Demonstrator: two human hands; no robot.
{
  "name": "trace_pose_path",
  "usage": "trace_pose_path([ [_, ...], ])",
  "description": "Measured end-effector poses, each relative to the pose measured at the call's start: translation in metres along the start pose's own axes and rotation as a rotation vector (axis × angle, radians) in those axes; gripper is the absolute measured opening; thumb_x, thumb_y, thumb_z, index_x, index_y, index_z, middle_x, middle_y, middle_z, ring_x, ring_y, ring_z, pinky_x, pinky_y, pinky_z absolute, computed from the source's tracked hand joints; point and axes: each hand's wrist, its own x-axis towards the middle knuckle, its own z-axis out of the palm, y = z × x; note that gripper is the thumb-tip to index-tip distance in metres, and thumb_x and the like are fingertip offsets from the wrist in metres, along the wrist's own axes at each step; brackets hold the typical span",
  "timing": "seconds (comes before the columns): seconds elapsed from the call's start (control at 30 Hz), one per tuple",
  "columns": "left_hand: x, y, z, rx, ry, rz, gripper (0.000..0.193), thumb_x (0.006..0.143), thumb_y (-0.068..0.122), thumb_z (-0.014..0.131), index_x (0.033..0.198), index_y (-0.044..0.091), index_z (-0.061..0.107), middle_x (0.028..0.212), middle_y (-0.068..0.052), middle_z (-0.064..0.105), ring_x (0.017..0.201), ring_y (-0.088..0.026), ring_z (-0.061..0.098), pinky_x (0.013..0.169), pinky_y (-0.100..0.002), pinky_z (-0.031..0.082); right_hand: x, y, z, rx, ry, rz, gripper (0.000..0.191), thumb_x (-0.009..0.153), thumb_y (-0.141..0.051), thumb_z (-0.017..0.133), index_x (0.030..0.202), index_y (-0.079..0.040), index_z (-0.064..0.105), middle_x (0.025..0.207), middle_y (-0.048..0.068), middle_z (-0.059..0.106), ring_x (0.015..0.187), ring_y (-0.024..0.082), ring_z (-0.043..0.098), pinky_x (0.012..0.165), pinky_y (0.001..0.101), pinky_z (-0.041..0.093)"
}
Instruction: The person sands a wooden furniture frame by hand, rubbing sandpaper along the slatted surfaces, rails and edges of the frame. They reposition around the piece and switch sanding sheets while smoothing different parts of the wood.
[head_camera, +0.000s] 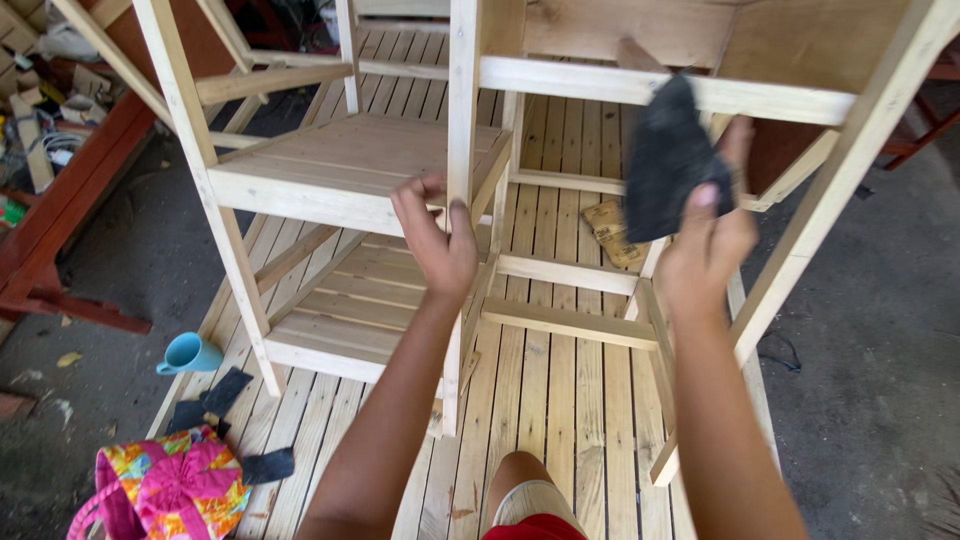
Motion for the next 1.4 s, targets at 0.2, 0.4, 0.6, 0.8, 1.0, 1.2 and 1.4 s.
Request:
trace_pose_path([
  [0.2,0.066,-0.007,0.043,0.186,-0.217,-0.107,0.067,0.096,0.047,0.070,0.133,-0.002,0.045,0.122,-0.024,0.056,0.100,-0.038,0.062,0.085,-0.051,0.049,0.066,0.032,-0.046,-0.812,-0.032,-0.200,0.052,0.118,-0.009,0.036,0.169,-0.002,0.026,0.176,0.013,0.017,0.164,0.034,0.011,0.136,0.0504,0.025],
  [0.4,0.059,-0.029,0.052,0.213,-0.302,-0.205,0.053,0.100,0.057,0.052,0.125,0.010,0.052,0.081,-0.016,0.076,0.080,-0.042,0.075,0.073,-0.053,0.056,0.058,0.078,0.082,-0.991,-0.292,-0.322,0.062,0.109,-0.019,0.050,0.164,-0.002,0.025,0.172,0.016,0.017,0.159,0.038,0.011,0.128,0.0575,0.017],
  [0.6,0.054,-0.039,0.055,0.273,-0.226,-0.162,0.042,0.108,0.049,0.039,0.127,0.015,0.054,0.087,-0.017,0.075,0.083,-0.046,0.071,0.069,-0.057,0.054,0.069,0.099,0.182,-1.102,-0.324,-0.782,0.063,0.107,-0.020,0.045,0.168,-0.009,0.036,0.177,0.006,0.023,0.165,0.024,0.016,0.132,0.0450,0.014],
  [0.8,0.050,-0.030,0.055,0.311,-0.268,-0.251,0.042,0.108,0.052,0.035,0.118,0.015,0.052,0.076,-0.014,0.073,0.076,-0.042,0.072,0.066,-0.056,0.054,0.091,0.127,-0.025,-1.154,-0.366,-0.746,0.060,0.105,-0.008,0.050,0.164,-0.002,0.051,0.172,0.022,0.042,0.161,0.042,0.032,0.130,0.0603,0.021],
  [1.0,0.049,-0.023,0.058,0.385,-0.240,-0.243,0.043,0.107,0.052,0.034,0.120,0.016,0.052,0.079,-0.014,0.073,0.076,-0.044,0.072,0.064,-0.058,0.053,0.090,0.119,-0.011,-1.106,-0.430,-0.646,0.066,0.099,-0.013,0.057,0.164,-0.008,0.047,0.172,0.024,0.029,0.159,0.043,0.023,0.127,0.0608,0.015],
  [1.2,0.053,-0.024,0.054,0.326,-0.282,-0.221,0.045,0.106,0.053,0.034,0.120,0.014,0.050,0.079,-0.015,0.074,0.077,-0.043,0.073,0.065,-0.058,0.054,0.096,0.084,0.163,-1.390,-0.482,-0.920,0.070,0.106,-0.041,0.045,0.169,-0.013,0.032,0.176,0.012,0.017,0.162,0.029,0.016,0.130,0.0464,0.013],
  [1.4,0.054,-0.025,0.055,0.300,-0.299,-0.218,0.048,0.108,0.054,0.031,0.117,0.012,0.051,0.077,-0.015,0.073,0.077,-0.045,0.071,0.067,-0.059,0.053,0.121,0.063,0.068,-1.220,-0.570,-0.851,0.077,0.112,-0.057,0.041,0.173,-0.013,0.030,0.178,0.008,0.034,0.164,0.021,0.032,0.127,0.0451,0.027],
])
